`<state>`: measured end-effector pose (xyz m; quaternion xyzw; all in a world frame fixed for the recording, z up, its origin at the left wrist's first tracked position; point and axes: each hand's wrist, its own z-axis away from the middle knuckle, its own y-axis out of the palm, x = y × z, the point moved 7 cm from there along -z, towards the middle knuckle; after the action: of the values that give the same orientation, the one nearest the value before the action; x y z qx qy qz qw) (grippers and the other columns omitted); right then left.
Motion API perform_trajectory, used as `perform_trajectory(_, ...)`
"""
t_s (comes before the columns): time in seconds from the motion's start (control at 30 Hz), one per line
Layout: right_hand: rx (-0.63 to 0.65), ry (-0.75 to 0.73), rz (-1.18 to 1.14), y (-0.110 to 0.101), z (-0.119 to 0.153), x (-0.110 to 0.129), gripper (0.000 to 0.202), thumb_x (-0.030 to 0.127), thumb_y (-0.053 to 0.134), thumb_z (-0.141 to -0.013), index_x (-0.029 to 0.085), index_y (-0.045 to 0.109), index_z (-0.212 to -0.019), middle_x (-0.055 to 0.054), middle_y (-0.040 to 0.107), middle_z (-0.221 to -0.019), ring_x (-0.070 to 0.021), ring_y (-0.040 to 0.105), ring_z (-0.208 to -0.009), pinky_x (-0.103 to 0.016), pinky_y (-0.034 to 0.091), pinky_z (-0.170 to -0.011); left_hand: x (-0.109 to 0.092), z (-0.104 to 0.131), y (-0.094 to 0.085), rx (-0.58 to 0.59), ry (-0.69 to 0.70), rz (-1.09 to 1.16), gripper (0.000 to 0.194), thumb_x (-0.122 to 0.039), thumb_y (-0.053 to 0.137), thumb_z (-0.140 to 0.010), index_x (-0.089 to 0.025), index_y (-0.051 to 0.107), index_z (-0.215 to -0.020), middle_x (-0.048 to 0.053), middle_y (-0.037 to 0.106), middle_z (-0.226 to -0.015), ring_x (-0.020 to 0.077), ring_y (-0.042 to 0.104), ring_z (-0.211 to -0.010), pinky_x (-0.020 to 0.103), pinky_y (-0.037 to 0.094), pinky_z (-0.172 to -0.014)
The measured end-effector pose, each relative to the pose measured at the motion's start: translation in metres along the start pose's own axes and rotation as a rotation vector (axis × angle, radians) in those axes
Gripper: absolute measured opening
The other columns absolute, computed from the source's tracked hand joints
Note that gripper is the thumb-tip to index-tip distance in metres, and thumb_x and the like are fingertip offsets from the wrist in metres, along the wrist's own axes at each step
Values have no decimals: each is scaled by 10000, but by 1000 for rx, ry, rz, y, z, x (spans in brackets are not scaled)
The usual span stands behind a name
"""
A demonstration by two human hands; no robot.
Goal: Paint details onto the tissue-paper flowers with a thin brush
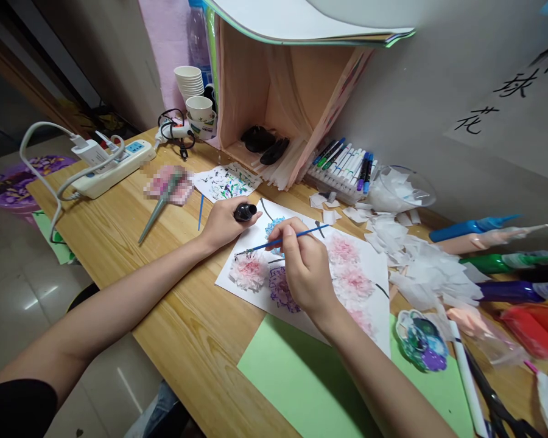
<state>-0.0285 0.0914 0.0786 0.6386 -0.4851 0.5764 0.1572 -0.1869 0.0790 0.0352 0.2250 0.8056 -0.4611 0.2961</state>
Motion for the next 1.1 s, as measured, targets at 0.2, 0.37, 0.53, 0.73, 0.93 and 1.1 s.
perform_trajectory(0.2,-2,60,-13,2,-1,-10,328,372,357,-937,181,563,-768,-18,555,-751,-124,538,-683,-273,443,-622,0,0,0,4,-6,-3,196,-327,601,-794,-186,553,-666,-13,612,-670,127,535,-635,240,318,-550)
perform_trajectory(0.37,1,61,-9,3,-2,-11,329,368,361,-934,180,566,-759,-21,566,-748,-127,545,-683,-268,449,-618,0,0,0,8,-6,2,186,-311,599,-795,-184,553,-668,-14,613,-686,128,536,-652,244,322,-563)
perform_trajectory(0.53,-13,78,-4,1,-2,-11,325,369,364,-933,179,563,-759,-13,559,-746,-119,544,-674,-261,441,-609,-1,0,0,4,1,11,188,-301,599,-790,-182,542,-657,-17,599,-672,128,536,-655,245,314,-559)
perform_trajectory(0.73,-19,71,-9,-2,-3,-9,324,356,362,-933,174,560,-753,-14,559,-733,-118,551,-665,-263,441,-604,0,0,-1,0,1,0,163,-275,604,-779,-184,542,-659,-14,603,-667,122,525,-635,239,309,-551)
perform_trajectory(0.93,-28,78,-10,-3,-3,-11,332,366,366,-928,175,560,-738,-17,556,-725,-119,537,-653,-268,432,-596,0,0,0,-1,5,6,162,-276,601,-778,-185,542,-658,-13,608,-673,123,530,-638,239,314,-553)
perform_trajectory(1.1,-11,90,5,0,-3,-14,328,370,368,-925,176,572,-756,-21,569,-739,-127,550,-672,-275,434,-598,0,-1,-1,-2,5,-3,139,-258,599,-774,-188,547,-665,-18,608,-675,123,533,-635,239,325,-563)
